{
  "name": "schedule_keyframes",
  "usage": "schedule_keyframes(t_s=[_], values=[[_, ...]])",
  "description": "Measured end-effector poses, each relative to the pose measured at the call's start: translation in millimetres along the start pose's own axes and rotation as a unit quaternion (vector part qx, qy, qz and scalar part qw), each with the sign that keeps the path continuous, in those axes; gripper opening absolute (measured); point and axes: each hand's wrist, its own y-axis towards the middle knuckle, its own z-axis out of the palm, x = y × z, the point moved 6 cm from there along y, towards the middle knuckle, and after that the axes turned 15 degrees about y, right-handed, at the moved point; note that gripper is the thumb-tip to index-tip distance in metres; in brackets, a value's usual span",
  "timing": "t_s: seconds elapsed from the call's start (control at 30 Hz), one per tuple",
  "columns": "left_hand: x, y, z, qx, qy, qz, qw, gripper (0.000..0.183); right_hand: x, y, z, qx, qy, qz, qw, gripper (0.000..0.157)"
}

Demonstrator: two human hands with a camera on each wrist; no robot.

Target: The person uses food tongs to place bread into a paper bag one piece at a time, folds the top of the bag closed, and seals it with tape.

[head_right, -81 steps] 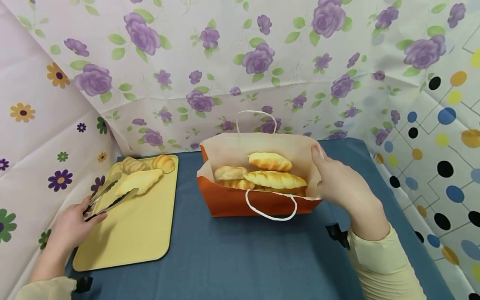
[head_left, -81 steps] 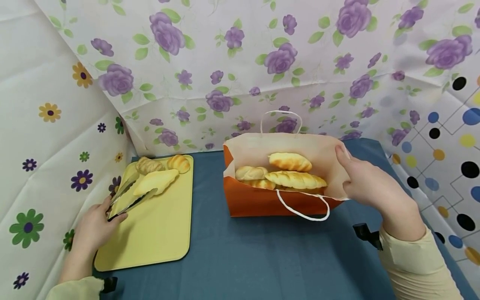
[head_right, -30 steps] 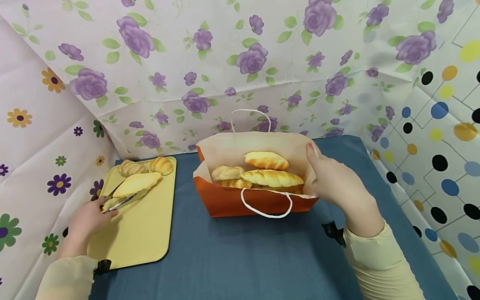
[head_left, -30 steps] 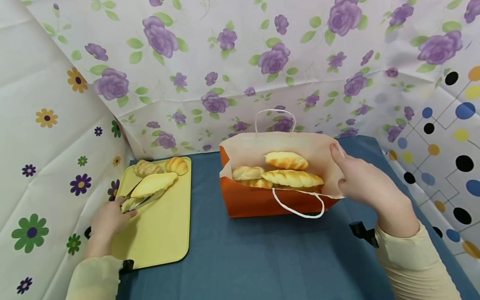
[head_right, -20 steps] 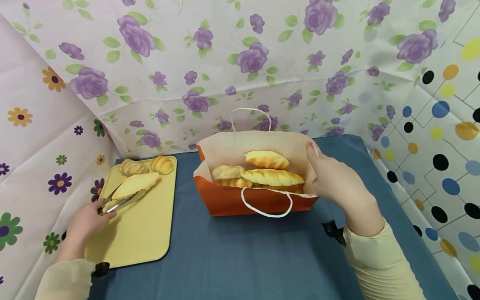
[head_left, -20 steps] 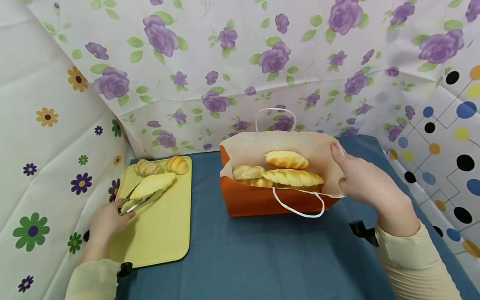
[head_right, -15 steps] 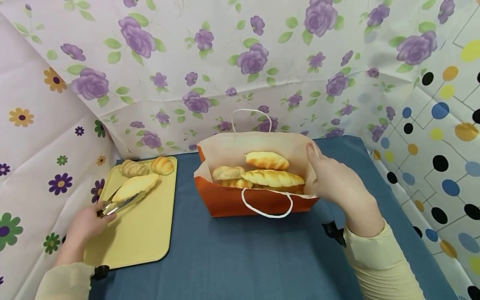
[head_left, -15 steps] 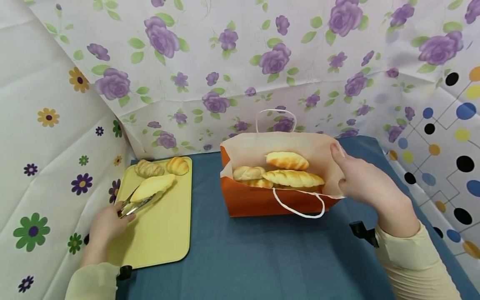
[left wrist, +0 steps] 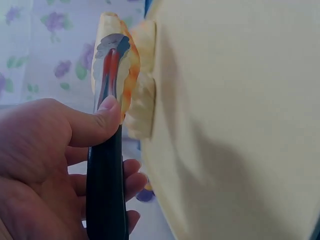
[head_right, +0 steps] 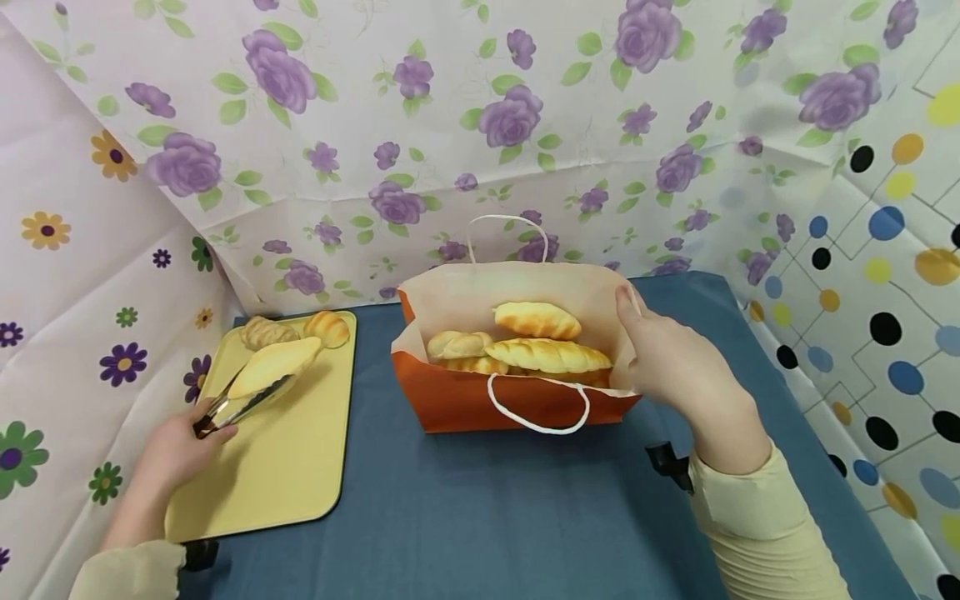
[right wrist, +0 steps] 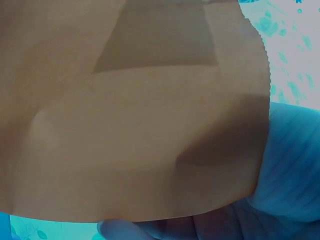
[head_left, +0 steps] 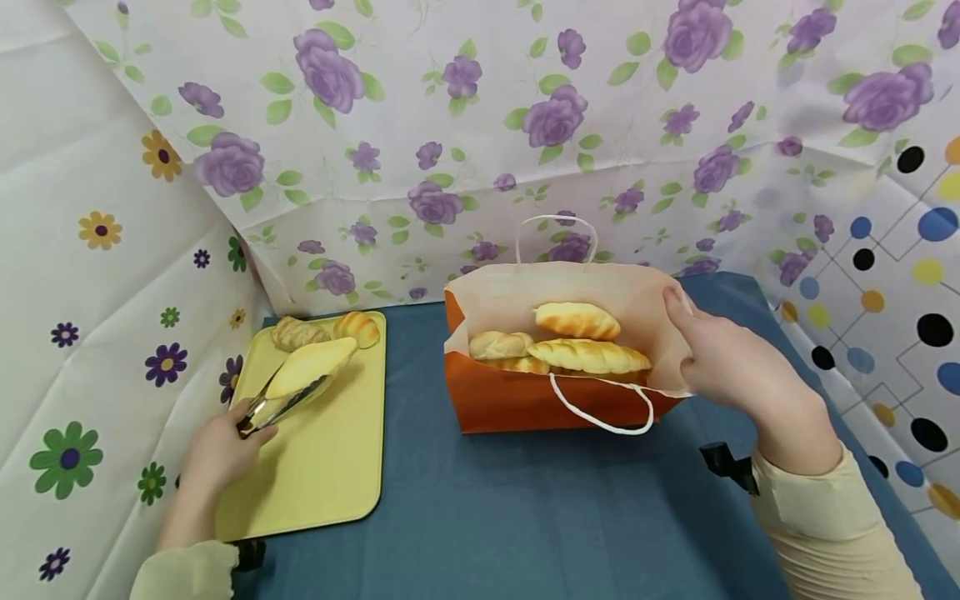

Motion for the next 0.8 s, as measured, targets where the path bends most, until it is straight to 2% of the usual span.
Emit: schedule_keyframes(t_s=[0.07,0.2,0.43,0.57,0.8], values=[[-9.3,-5.2,-4.9,-0.016,-0.009,0.003,0.9998,0.083,0.5,-0.5,0.0,-0.002,-0.004,-0.006,1.000,0.093],[-33.2,-15.4,-19.4,-0.066,-0.022,0.033,0.9970,0.082,1.3,-1.1,0.3,-0.006,-0.010,-0.012,1.000,0.092],[-82.6,-31.6,-51.3,-0.132,-0.040,0.086,0.9867,0.076,0.6,-1.7,0.2,-0.005,-0.006,-0.008,1.000,0.093],[-104.0,-38.9,-65.7,-0.152,-0.048,0.106,0.9814,0.073,-0.1,-1.5,0.1,-0.006,-0.006,-0.009,1.000,0.093],[-129.2,-53.1,-83.7,-0.183,-0.066,0.132,0.9719,0.073,0.0,-1.5,0.3,-0.006,-0.005,-0.013,1.000,0.093]])
